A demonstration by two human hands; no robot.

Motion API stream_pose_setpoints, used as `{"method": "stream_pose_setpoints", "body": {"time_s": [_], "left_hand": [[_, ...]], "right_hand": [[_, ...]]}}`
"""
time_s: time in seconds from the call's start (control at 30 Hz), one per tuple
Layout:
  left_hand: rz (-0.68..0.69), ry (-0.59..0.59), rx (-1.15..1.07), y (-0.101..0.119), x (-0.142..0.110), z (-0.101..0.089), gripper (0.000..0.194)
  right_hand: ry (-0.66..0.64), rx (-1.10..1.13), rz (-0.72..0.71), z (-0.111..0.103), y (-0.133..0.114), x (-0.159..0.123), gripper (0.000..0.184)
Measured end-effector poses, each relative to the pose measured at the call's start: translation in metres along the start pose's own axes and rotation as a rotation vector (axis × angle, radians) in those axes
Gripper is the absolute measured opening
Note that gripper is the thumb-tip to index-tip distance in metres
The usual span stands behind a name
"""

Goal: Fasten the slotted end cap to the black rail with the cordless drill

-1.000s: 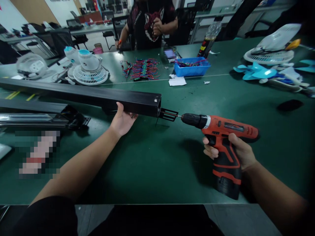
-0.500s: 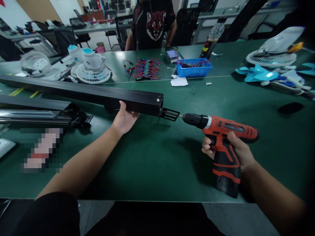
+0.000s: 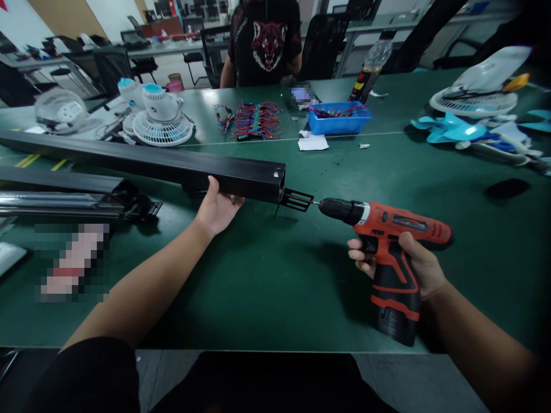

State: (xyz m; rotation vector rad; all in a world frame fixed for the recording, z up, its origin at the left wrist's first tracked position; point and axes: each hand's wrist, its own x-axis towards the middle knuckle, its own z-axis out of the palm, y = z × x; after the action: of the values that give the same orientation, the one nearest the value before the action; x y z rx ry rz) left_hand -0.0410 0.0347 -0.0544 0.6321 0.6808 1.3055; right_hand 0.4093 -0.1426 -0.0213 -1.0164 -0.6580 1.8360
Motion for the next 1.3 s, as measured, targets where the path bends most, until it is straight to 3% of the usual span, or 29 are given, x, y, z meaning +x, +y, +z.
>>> {"method": "stream_pose_setpoints", "body": {"time_s": [0.17,0.27,0.47,1.3], "left_hand": [[0.010,0.000,0.016,-0.003,0.004,-0.004,0.071],[0.040,0.016,0.027,-0.004,0.005,-0.004,0.068],[0.008,-0.038,-0.009,-0.003,0.007,-0.008,0.071],[0.040,0.030,0.004,-0.005,0.006,-0.001,0.080]], "right_hand": [[0.020,-0.020,-0.022,0.008,0.001,-0.004,0.064],[0.008,-0.021,-0.029,0.011,0.002,-0.003,0.060],[-0.022,0.006,-0.063,0.015,0.007,0.001,0.056],[-0.056,0.048,-0.071,0.018,0.002,0.001,0.058]]}}
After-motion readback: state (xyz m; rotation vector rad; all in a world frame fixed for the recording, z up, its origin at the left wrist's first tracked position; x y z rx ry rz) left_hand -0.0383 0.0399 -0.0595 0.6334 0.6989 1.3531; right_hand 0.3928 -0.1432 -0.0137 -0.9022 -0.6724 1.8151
